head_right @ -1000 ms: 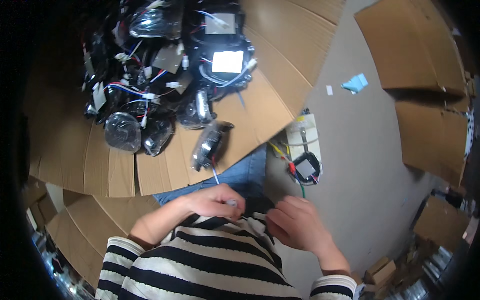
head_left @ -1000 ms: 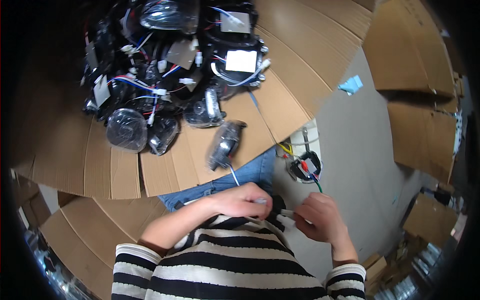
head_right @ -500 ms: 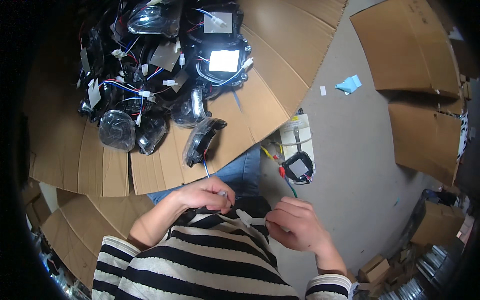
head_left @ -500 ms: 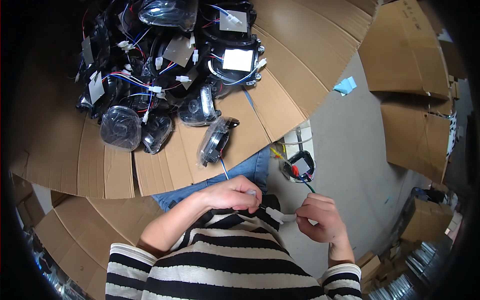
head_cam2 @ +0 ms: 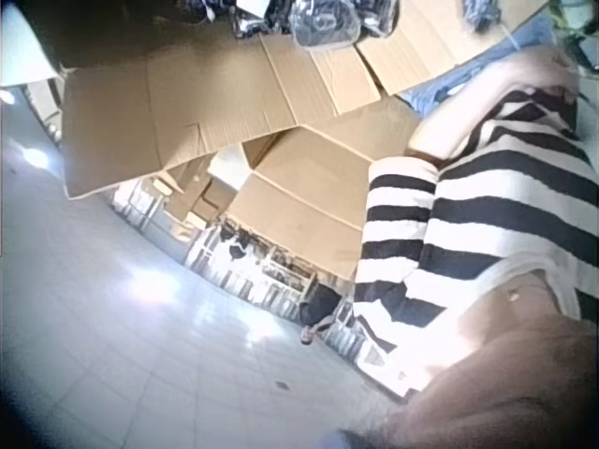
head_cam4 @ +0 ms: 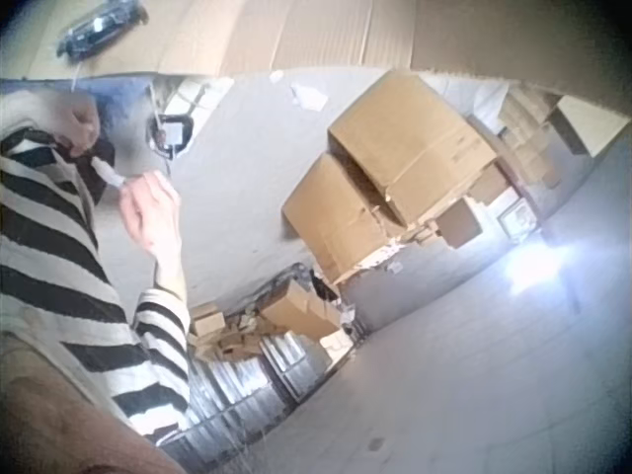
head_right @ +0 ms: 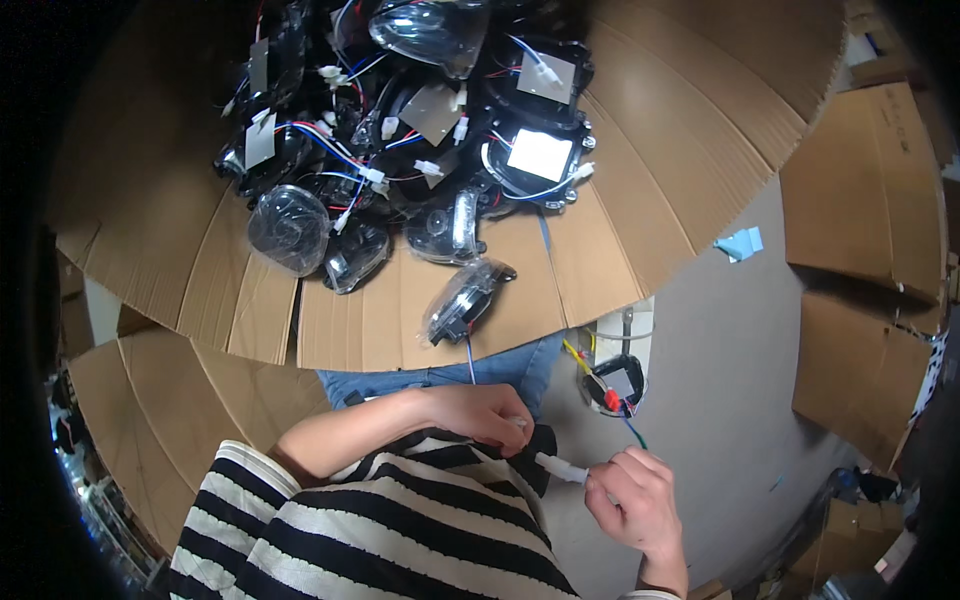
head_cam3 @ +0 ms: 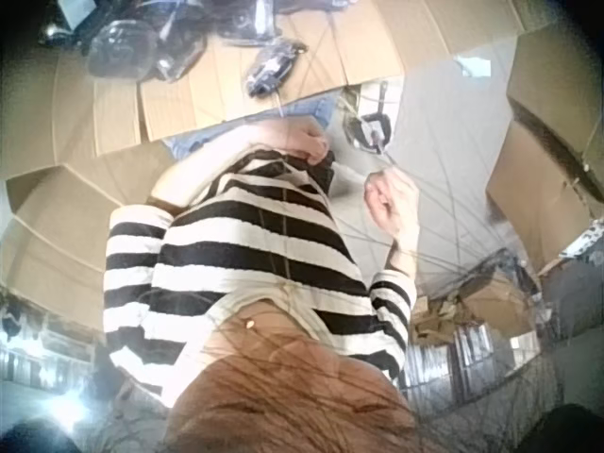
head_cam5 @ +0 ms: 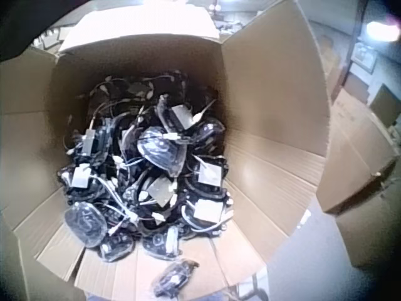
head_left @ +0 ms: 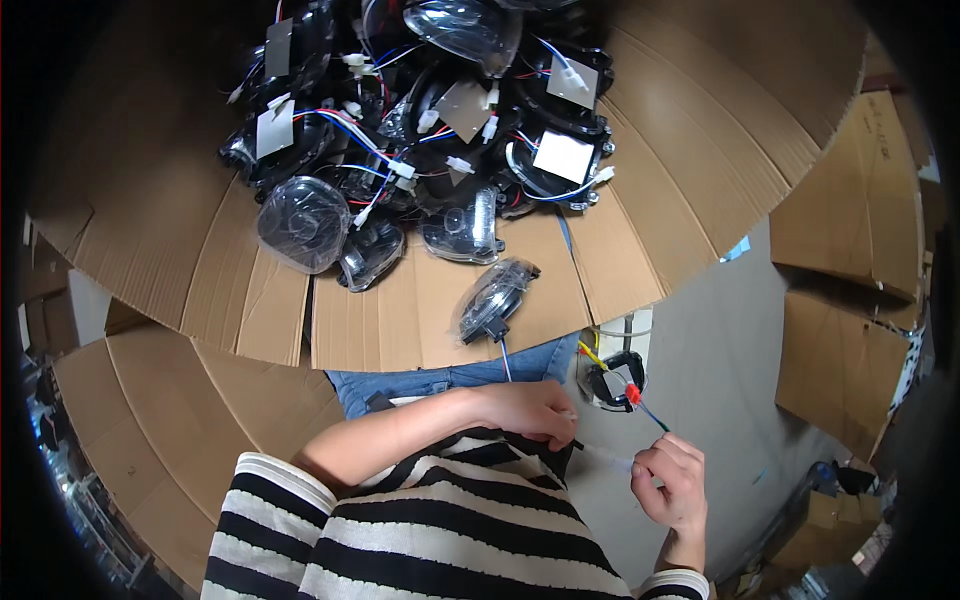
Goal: The person repeatedly picks up small black electronic components with attached wires from a large cardboard box, briefly handles them, and places them into a second empty cardboard box. The process is continuous and repetitive throughout the clip.
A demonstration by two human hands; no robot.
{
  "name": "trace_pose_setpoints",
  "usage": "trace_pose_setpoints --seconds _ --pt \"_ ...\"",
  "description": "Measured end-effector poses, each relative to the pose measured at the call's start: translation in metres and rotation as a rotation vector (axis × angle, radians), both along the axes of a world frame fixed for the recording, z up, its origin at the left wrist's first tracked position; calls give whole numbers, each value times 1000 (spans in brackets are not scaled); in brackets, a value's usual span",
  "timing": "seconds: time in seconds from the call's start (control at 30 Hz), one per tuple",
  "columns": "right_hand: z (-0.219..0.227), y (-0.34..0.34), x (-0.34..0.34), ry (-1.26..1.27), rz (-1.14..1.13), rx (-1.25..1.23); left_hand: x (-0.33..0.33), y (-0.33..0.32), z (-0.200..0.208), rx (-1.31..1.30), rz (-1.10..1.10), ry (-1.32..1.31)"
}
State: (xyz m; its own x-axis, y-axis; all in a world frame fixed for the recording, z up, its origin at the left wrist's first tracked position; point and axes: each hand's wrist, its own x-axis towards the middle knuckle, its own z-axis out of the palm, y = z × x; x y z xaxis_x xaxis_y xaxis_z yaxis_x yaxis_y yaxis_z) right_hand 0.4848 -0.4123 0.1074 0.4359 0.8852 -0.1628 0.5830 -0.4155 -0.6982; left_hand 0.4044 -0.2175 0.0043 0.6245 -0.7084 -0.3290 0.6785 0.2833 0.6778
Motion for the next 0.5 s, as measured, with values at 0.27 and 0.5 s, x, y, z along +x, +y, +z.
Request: trace_pose_setpoints --seconds 0.27,0.5 --pt "-10 -13 -4 -6 -21 -91 1 -29 -12 36 11 -183" --pt "-33 -59 9 470 -420 -70 -15 -7 7 32 308 -415"
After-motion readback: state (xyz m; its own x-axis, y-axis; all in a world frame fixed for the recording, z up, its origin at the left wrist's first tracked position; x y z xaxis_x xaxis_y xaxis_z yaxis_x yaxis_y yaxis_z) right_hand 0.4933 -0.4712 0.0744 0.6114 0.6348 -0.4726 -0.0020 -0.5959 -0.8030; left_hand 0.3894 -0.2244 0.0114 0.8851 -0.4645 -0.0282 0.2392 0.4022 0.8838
